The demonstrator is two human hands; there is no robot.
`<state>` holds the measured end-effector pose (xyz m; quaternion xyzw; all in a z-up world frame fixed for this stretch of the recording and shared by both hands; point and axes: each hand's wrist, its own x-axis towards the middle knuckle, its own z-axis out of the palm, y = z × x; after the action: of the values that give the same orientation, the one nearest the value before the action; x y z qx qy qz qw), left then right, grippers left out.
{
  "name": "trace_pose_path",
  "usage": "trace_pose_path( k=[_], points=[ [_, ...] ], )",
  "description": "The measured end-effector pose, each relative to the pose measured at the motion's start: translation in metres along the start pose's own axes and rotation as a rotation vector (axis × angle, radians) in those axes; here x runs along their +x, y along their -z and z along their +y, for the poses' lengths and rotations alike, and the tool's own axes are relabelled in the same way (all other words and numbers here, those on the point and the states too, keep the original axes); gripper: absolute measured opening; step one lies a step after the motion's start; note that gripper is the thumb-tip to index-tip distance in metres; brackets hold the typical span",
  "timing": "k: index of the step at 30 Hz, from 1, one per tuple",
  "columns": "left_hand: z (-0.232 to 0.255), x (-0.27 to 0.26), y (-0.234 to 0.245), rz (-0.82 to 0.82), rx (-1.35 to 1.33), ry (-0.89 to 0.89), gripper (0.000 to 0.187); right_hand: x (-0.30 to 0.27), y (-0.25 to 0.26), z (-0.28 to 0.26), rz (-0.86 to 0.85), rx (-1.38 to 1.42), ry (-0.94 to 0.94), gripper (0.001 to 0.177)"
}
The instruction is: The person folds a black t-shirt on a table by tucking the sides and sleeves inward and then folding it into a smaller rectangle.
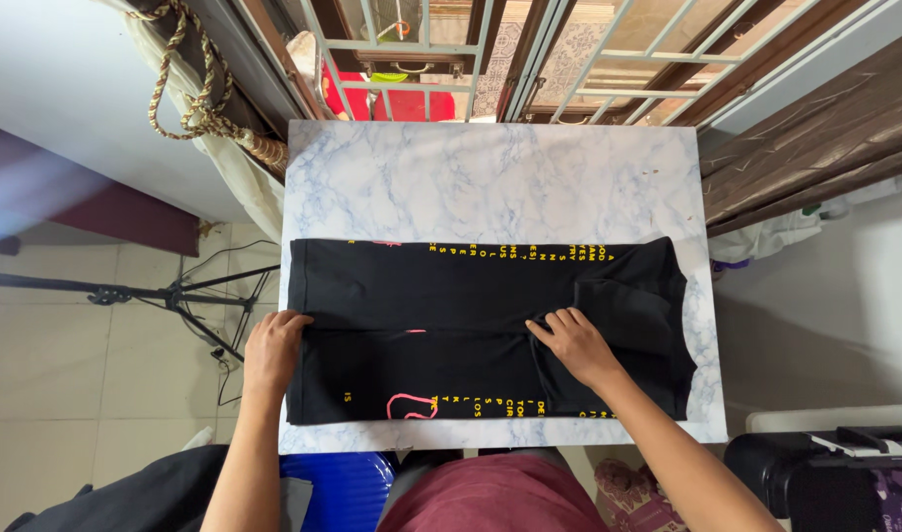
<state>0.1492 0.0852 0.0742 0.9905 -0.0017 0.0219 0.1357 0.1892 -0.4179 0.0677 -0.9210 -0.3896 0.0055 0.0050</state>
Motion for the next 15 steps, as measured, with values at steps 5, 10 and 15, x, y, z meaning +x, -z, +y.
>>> trace_pose_path(
  k=[5, 10, 15],
  points=[
    [0.003, -0.002, 0.013, 0.051, -0.025, 0.008, 0.017, -0.006, -0.003, -0.001, 0.024, -0.066, -0.033, 0.055],
    [0.003, -0.008, 0.012, 0.034, -0.004, -0.025, 0.018, -0.012, -0.012, -0.005, 0.061, -0.069, -0.069, 0.056],
    [0.001, -0.009, 0.008, 0.010, 0.009, -0.005, 0.018, -0.011, -0.012, -0.007, 0.060, -0.004, -0.097, 0.050]
  ],
)
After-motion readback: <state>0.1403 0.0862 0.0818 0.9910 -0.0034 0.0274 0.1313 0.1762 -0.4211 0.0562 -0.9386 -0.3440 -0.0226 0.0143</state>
